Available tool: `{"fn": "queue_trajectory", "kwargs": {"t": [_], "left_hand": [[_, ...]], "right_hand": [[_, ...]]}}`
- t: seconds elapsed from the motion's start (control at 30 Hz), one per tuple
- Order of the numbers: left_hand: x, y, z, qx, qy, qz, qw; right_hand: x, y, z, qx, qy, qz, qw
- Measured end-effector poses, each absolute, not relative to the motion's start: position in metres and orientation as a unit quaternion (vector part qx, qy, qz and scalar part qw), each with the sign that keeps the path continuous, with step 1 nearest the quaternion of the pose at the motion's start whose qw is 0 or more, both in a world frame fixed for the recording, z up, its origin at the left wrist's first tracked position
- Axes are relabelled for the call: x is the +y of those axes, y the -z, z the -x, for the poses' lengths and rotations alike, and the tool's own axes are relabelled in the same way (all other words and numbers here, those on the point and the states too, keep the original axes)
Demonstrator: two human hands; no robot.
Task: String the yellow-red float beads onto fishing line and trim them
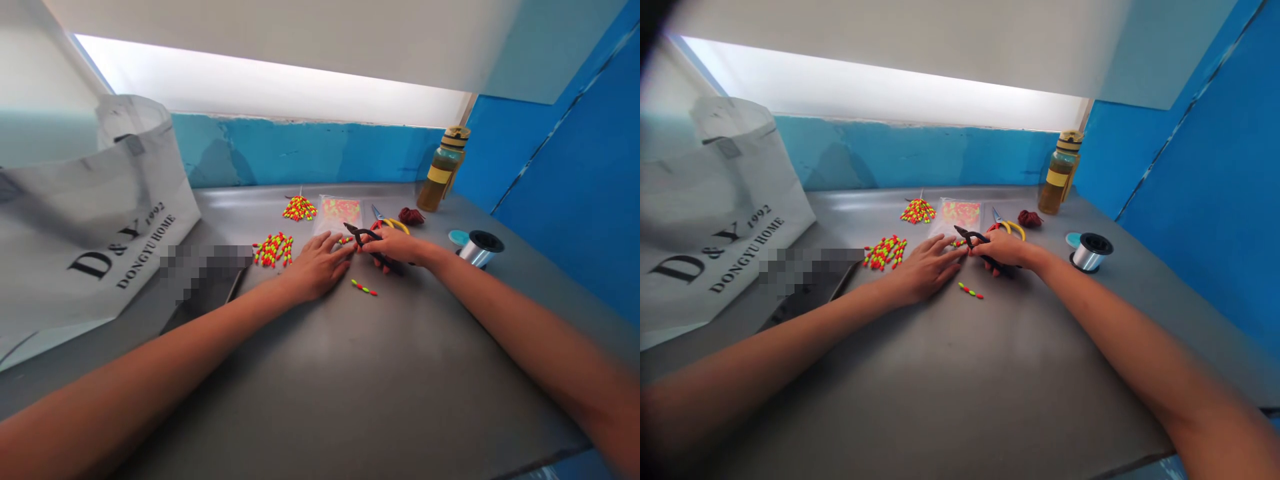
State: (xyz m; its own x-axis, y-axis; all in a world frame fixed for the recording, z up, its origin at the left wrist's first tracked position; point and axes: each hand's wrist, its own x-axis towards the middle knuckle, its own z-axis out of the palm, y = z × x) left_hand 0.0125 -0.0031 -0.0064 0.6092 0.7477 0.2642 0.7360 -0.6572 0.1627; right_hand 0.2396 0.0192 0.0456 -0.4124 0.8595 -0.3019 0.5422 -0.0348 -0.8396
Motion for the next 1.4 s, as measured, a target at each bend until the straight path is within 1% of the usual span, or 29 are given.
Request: {"fn": "queue_trajectory", "kwargs": {"t": [0.23,0.4,0.47,0.53,0.63,0.7,0.77,1.0,1.4], "left_hand": [[-0.006,-0.005,-0.016,0.415,-0.2,-0.887,0.024],[-0.003,-0.005,-0.015,0.429,-0.25,-0.863,0.09],[-0.004,-0.008,-0.016,0.47,-0.289,-0.818,0.16],[-0.006,-0.013,-0.019,0.511,-0.333,-0.742,0.278],[-0.007,-0.018,-0.023,0.508,-0.398,-0.612,0.457],[-0.007,-0.018,-0.024,0.488,-0.438,-0.542,0.525],[-0.006,-0.017,-0.023,0.473,-0.466,-0.488,0.566],[0.0,-0.021,-0.019,0.455,-0.503,-0.395,0.62],[0.007,-0.016,-0.016,0.431,-0.504,-0.358,0.657]], "right_hand": [[0.018,-0.048,-0.238,-0.693,-0.477,0.52,0.146],[0.018,-0.049,-0.237,-0.701,-0.472,0.514,0.148],[0.019,-0.048,-0.238,-0.702,-0.47,0.515,0.146],[0.02,-0.046,-0.239,-0.704,-0.471,0.511,0.146],[0.021,-0.045,-0.239,-0.713,-0.484,0.485,0.148],[0.02,-0.046,-0.239,-0.718,-0.486,0.477,0.146],[0.018,-0.047,-0.239,-0.722,-0.478,0.48,0.142],[0.017,-0.049,-0.238,-0.733,-0.472,0.471,0.131],[0.014,-0.053,-0.235,-0.744,-0.434,0.497,0.112]]}}
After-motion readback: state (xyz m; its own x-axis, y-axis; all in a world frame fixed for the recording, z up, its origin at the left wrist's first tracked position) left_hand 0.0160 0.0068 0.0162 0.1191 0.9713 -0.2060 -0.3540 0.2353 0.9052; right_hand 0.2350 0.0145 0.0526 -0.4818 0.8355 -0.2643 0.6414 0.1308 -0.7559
